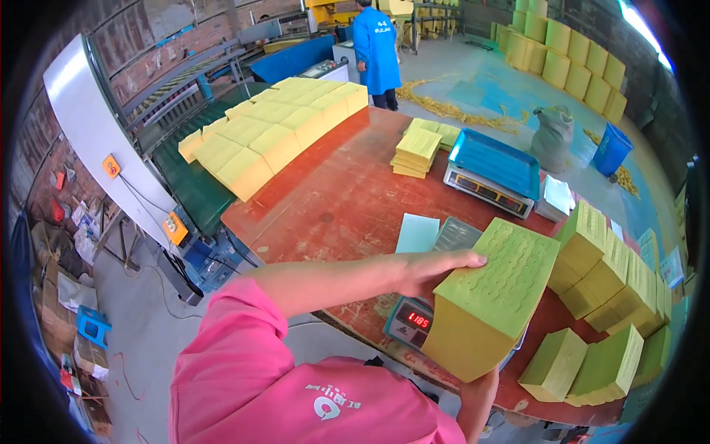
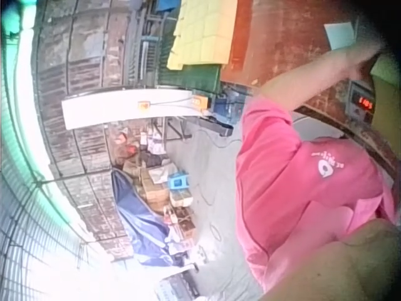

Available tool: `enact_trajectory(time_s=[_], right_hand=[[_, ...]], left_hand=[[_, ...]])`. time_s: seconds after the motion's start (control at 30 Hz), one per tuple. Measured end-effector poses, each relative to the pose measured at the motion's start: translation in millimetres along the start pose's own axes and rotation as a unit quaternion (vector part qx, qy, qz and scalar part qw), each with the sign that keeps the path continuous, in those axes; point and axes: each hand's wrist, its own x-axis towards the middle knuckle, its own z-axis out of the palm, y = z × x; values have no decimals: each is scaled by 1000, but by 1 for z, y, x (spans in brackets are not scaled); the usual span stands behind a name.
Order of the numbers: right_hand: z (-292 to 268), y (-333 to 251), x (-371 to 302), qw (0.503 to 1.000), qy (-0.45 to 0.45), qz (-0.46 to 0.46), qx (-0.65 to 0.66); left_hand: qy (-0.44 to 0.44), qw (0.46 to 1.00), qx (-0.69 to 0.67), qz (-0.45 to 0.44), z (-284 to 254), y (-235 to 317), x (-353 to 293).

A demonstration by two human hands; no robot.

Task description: The person is weighing and stacking sheets of yellow patterned paper at a workstation, and moving stacks to a conveyor belt.

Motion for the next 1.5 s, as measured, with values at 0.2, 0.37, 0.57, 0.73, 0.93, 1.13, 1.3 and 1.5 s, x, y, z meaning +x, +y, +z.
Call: enact_trajectory(time_s=[0.2, 0.37, 0.57, 0.73, 0.93, 1.13, 1.3, 1.5], right_hand=[[-38, -49, -18, 956, -22, -193, -218], [-68, -147, -23, 991, 27, -82, 102], [-189, -256, -61, 949, 134, -268, 101], [-305, -343, -58, 917, 222, -317, 97], [-503, -344, -6, 917, 228, -282, 168], [-572, -280, 41, 929, 266, -170, 196], [-601, -265, 62, 939, 277, -99, 180], [-647, -259, 53, 825, 544, -118, -95]], left_hand=[[69, 998, -2, 14, 66, 14, -2], [198, 968, -27, 151, 100, 30, 63], [41, 968, 93, 231, 236, 61, 208], [-100, 634, 478, 599, 360, 62, 339], [-177, 975, 123, 55, 455, 24, 474], [-149, 967, 193, -78, 447, -14, 560], [-142, 935, 275, -175, 424, -41, 616], [-180, 902, 275, -280, 435, -61, 661]])
